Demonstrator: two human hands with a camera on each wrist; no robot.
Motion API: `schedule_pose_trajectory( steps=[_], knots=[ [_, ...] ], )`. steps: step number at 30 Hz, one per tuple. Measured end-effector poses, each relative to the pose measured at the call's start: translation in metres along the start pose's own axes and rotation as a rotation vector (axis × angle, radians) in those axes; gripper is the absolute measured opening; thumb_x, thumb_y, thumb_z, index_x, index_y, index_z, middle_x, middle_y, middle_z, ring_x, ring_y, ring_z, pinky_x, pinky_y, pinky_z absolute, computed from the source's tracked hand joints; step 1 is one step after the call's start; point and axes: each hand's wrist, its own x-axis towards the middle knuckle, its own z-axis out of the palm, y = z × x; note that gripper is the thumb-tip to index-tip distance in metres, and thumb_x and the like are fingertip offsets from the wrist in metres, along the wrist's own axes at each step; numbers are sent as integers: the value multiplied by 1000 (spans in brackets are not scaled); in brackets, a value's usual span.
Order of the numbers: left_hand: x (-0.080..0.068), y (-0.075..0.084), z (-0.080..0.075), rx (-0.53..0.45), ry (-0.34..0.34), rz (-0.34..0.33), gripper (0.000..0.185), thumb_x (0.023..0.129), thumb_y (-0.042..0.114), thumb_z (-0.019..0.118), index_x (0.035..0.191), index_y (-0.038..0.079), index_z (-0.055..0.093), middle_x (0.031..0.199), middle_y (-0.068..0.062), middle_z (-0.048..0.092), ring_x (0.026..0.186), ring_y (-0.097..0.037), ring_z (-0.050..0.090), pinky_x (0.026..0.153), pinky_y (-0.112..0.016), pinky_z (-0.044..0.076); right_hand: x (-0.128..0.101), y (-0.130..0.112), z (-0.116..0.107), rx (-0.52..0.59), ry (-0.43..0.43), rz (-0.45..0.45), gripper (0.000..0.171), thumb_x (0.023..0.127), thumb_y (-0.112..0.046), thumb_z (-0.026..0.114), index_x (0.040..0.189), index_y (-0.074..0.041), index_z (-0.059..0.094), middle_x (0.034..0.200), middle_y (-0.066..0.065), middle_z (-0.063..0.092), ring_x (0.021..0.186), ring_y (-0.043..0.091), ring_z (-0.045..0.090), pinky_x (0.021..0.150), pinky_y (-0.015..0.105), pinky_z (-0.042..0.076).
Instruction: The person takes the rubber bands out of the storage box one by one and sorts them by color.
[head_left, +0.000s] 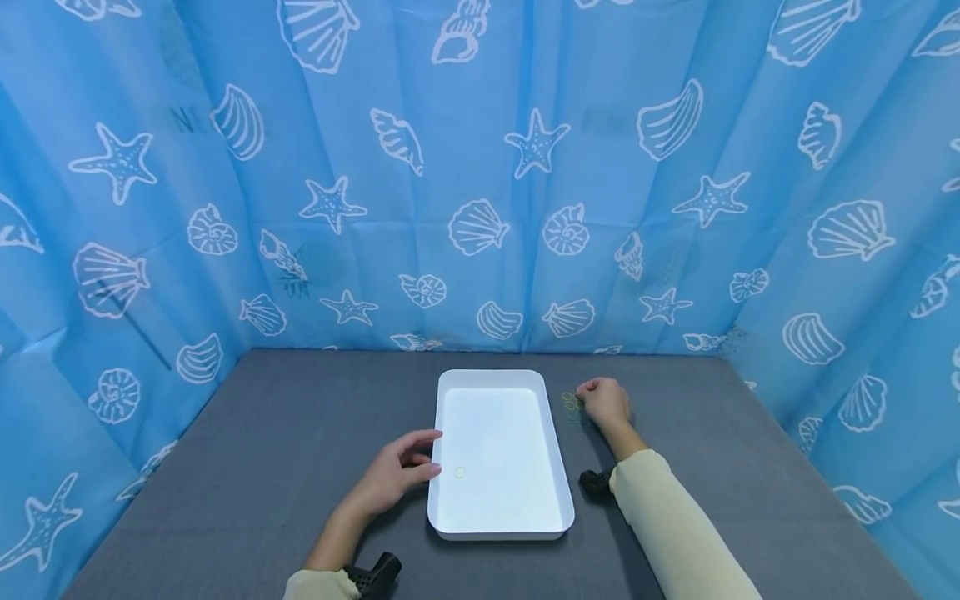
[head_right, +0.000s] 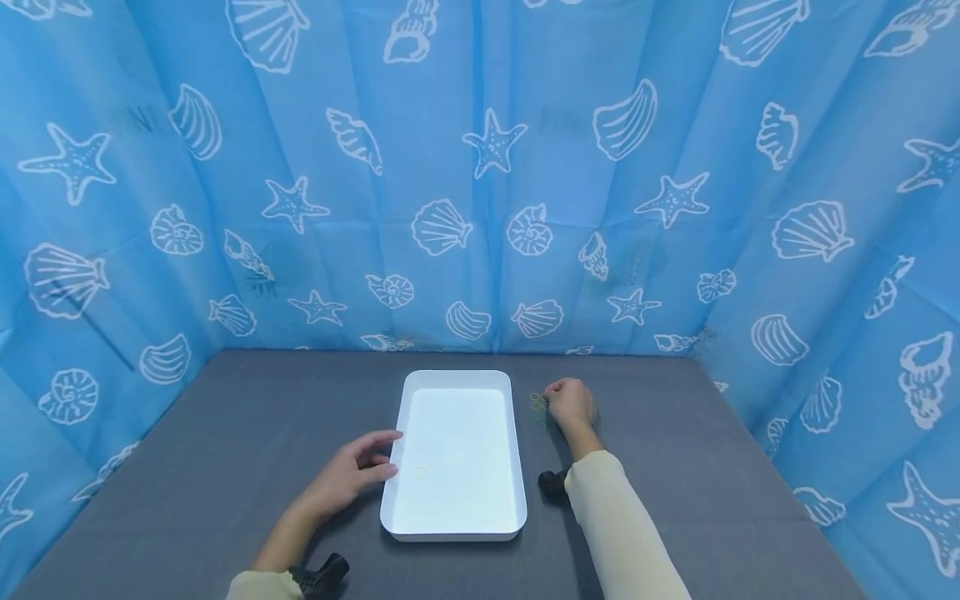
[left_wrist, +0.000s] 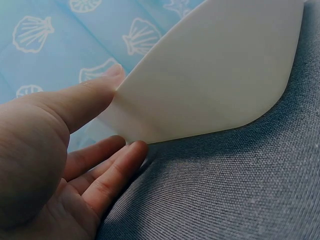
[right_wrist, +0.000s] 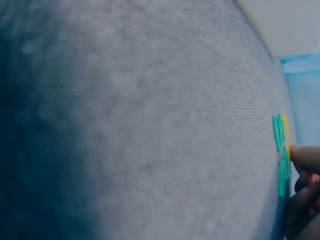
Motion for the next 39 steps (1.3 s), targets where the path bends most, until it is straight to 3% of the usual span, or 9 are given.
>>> schedule_pose_trajectory(
  steps=[11,23,30,39],
  knots=[
    [-2,3,2,11,16,-5,50,89,24,73,136,17,56,134,-12,54,99,-21,58,80,-36,48,-7,6,-8,165,-32,-88,20,95,-14,62,99,3,72,99,17,69,93,31,61,80,45,45],
    [-3,5,2,13,9,-11,51,89,25,73,136,17,56,135,-13,53,99,-21,59,79,-36,49,-16,9,-16,335,-56,-148,21,95,-11,63,105,7,69,102,19,67,93,28,60,76,36,46],
    [-3,5,2,12,12,-18,50,89,25,73,136,17,56,135,-12,53,100,-21,59,80,-36,49,-31,-8,-24,443,-101,-107,27,98,-18,61,116,2,65,110,17,62,91,27,56,72,32,46],
    [-2,3,2,-7,11,-5,52,90,19,71,139,12,53,136,-16,52,100,-23,59,81,-40,49,-50,-39,-36,552,-191,-98,32,97,-19,62,119,3,63,110,18,60,96,38,54,83,47,46]
  ],
)
